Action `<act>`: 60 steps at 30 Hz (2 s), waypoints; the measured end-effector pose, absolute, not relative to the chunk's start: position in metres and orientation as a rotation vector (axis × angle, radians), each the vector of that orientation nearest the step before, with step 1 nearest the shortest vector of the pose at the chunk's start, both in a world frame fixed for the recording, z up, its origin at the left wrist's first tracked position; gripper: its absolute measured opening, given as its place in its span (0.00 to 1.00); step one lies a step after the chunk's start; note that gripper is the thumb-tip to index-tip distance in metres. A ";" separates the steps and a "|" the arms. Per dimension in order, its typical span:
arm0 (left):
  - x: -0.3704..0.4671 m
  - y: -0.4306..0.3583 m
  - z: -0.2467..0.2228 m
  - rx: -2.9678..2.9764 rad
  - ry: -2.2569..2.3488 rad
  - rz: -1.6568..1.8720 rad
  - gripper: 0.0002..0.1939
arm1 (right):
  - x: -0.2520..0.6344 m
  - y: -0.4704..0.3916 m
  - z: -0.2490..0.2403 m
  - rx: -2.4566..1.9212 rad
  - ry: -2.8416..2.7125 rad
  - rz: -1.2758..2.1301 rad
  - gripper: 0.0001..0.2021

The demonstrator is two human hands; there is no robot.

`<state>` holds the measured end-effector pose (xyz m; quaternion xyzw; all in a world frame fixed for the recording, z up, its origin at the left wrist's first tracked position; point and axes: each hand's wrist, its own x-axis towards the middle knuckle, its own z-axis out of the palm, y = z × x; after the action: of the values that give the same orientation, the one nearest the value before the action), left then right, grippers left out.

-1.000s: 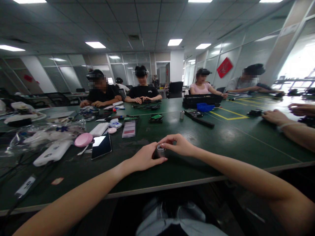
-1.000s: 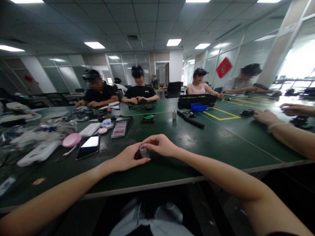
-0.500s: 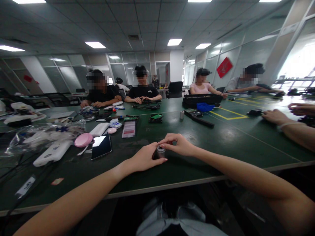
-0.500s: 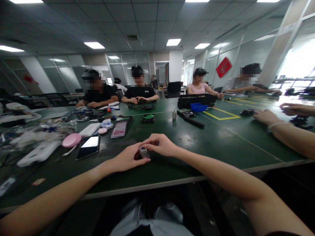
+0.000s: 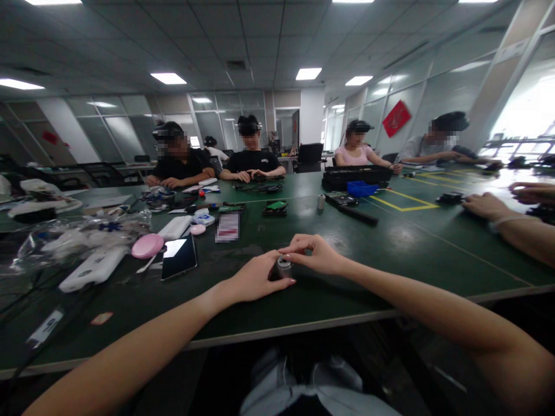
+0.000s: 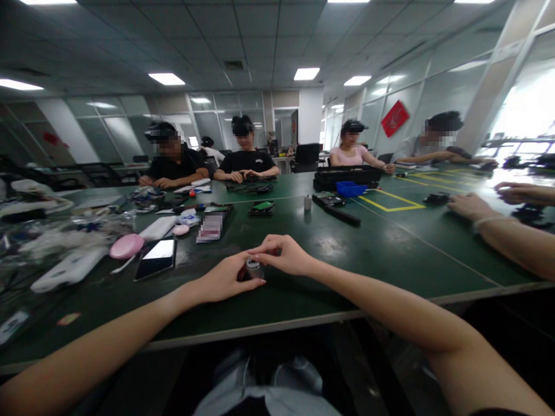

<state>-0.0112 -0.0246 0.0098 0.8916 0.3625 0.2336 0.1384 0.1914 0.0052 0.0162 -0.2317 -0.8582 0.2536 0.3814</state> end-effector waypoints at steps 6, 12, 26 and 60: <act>-0.011 -0.025 0.011 2.593 1.045 0.670 0.28 | 0.191 0.003 0.018 -0.585 -2.176 0.630 0.13; -0.011 -0.025 0.011 2.569 1.041 0.679 0.29 | 0.191 0.001 0.019 -0.596 -2.174 0.614 0.14; -0.012 -0.025 0.010 2.576 1.035 0.664 0.25 | 0.193 0.004 0.020 -0.539 -2.233 0.588 0.12; -0.012 -0.024 0.010 2.593 1.046 0.651 0.20 | 0.199 0.017 0.026 -0.664 -2.143 0.765 0.16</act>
<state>-0.0119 -0.0238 0.0100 0.8949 0.3611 0.2247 0.1350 0.1991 0.0165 0.0265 -0.2595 -0.8378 0.2990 0.3760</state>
